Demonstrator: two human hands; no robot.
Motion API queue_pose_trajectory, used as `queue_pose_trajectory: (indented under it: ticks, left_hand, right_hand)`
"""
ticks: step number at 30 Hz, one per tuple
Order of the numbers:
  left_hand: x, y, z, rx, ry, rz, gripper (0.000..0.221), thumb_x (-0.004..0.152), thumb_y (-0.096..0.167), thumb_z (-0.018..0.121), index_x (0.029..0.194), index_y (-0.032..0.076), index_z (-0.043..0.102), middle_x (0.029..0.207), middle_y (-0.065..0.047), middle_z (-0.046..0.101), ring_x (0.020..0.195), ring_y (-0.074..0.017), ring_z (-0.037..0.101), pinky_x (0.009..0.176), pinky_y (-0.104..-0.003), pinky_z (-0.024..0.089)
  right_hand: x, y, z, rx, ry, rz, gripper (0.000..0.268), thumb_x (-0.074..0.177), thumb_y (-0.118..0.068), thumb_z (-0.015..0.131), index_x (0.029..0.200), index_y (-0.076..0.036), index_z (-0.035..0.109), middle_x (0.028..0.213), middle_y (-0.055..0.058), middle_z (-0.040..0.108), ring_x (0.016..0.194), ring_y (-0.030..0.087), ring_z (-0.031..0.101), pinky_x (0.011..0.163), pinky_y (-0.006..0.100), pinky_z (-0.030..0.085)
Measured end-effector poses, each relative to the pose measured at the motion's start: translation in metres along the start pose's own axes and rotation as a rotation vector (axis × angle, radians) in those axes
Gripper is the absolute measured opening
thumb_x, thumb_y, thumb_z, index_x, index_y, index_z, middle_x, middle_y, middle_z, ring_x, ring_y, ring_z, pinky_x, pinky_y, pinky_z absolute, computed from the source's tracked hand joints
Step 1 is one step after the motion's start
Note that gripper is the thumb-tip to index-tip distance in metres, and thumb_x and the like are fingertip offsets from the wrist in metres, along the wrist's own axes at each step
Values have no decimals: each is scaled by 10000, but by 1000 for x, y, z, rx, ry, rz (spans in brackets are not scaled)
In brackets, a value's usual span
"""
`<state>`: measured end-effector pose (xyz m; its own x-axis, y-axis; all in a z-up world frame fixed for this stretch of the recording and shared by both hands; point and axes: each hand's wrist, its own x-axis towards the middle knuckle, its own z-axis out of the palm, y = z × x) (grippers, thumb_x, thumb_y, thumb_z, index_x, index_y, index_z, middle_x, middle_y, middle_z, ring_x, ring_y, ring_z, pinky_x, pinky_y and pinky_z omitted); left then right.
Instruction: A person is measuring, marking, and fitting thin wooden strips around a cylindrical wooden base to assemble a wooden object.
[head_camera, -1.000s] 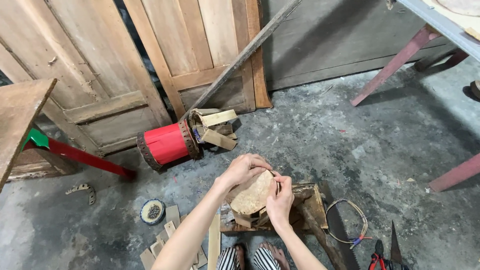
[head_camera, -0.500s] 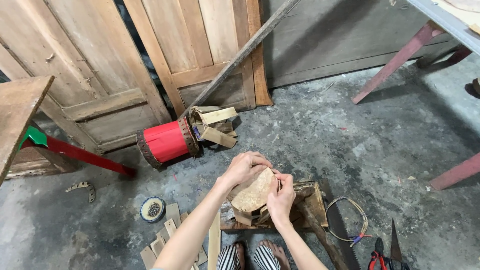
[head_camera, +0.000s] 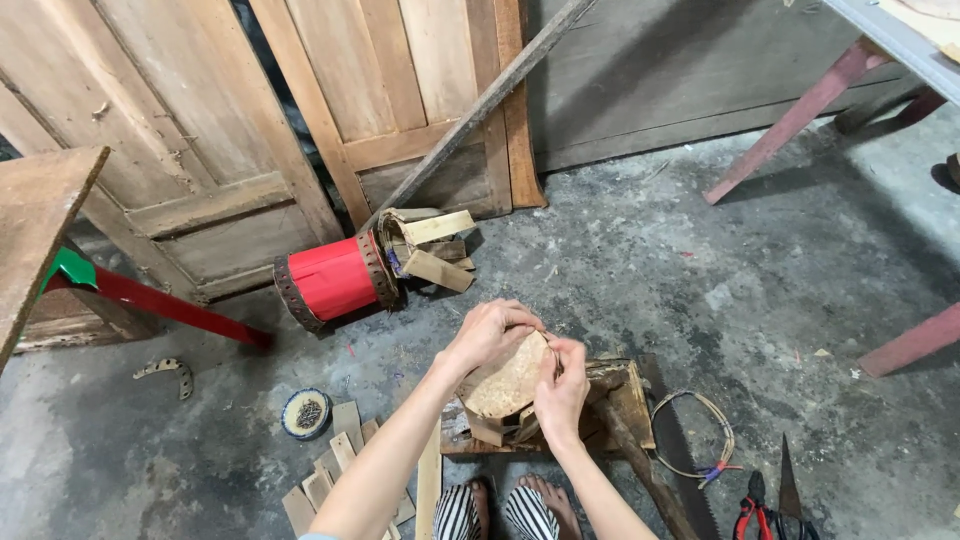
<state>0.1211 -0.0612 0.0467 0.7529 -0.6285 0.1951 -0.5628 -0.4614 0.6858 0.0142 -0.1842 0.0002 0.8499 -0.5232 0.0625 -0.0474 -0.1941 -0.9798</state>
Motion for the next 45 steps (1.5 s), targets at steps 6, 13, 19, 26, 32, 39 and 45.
queue_pose_trajectory:
  ticks: [6,13,19,26,32,39,45]
  left_hand:
    - [-3,5,-2,13,5,9,149,867,155,702,969,138,810,1014,9,761,925,-176,696,867,-361,554]
    - [0,-12,7,26,-75,-93,163,952,270,677,1075,294,781,1121,50,760,1105,-252,691,914,-412,566]
    - [5,-28,-18,-469,233,-37,413,927,208,752,1333,155,696,1291,-70,715,1240,-244,633,1048,-444,508]
    - [-94,-23,-31,-476,444,-333,375,1061,177,511,1383,25,630,1311,-247,674,1282,-403,597,1070,-522,489]
    - [-137,-33,28,-629,641,-574,309,1040,188,560,1246,57,749,1191,-186,761,1163,-271,679,1024,-430,524]
    - [-129,-26,24,-586,701,-582,218,907,88,751,1118,94,809,1089,-85,764,1040,-202,730,861,-301,612]
    - [-119,-31,40,-685,797,-629,187,906,62,736,1087,69,785,1065,-113,748,998,-208,713,843,-338,616]
  right_hand:
    - [-1,0,-3,-1,-149,119,530,959,-92,535,1477,-130,426,1464,108,593,1310,254,599,1069,374,480]
    - [0,10,2,-83,-103,171,439,960,-247,654,1397,-267,622,1340,151,692,1301,387,585,1093,513,465]
    - [2,21,6,-21,-108,131,432,986,-186,627,1417,-197,603,1366,176,668,1345,383,554,1123,508,425]
    - [2,22,4,-29,-143,120,438,977,-171,621,1414,-173,600,1379,212,649,1350,403,543,1138,519,406]
    - [-2,10,2,-45,-122,124,423,989,-178,617,1411,-183,605,1381,178,654,1361,361,542,1144,499,400]
    - [-2,11,3,-31,-102,124,413,991,-186,619,1404,-165,609,1364,177,662,1346,356,557,1134,496,412]
    - [-4,6,2,-19,-100,122,415,993,-181,616,1406,-148,603,1367,189,655,1347,366,554,1133,501,412]
